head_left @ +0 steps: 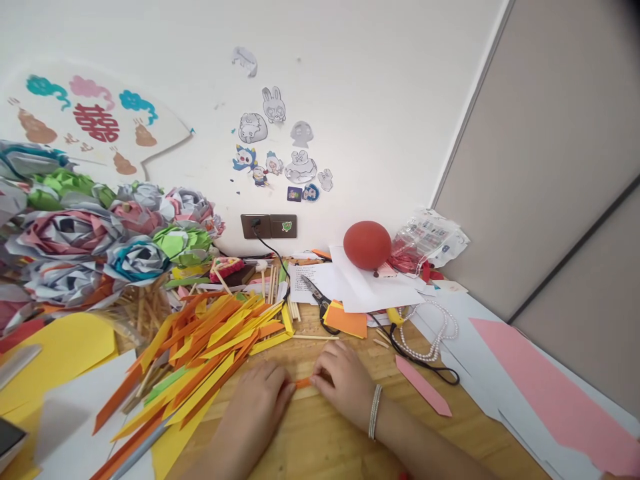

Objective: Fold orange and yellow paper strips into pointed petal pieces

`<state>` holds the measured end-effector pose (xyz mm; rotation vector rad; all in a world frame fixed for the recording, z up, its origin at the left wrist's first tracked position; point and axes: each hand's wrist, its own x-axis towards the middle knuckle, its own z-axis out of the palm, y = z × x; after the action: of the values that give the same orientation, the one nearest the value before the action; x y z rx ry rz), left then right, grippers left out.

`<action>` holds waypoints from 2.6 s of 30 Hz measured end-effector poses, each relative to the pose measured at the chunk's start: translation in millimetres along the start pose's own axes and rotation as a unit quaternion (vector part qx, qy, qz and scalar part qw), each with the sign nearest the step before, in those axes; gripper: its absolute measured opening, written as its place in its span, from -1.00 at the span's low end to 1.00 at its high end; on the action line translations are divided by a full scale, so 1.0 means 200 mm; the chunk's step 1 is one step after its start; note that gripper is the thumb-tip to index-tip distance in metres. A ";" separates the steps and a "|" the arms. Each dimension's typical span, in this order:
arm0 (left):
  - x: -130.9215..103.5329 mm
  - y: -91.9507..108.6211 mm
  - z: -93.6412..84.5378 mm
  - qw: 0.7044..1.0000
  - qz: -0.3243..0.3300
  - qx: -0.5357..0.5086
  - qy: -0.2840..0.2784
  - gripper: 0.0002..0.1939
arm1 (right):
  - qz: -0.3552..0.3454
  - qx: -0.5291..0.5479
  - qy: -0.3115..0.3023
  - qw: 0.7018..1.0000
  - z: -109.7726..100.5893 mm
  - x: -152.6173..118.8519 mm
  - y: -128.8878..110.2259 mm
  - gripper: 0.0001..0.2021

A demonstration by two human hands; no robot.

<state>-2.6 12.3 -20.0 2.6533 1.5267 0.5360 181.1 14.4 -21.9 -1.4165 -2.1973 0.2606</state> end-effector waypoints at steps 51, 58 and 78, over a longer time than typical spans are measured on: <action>-0.06 0.02 -0.11 0.995 0.027 -0.097 -0.022 -0.74 | -0.137 0.066 -0.063 0.986 -0.11 -0.02 0.04 -0.77; -0.08 -0.04 -0.07 0.993 0.065 -0.098 0.003 -0.73 | -0.097 0.124 -0.035 0.987 -0.10 -0.02 0.06 -0.75; -0.08 -0.07 -0.04 0.978 0.136 -0.017 0.159 -0.77 | -0.070 0.130 0.024 0.989 -0.07 -0.03 0.02 -0.87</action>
<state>-24.1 6.1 -20.3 2.8760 1.1962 1.0372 193.3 9.1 -12.6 -1.1106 -2.1225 0.4408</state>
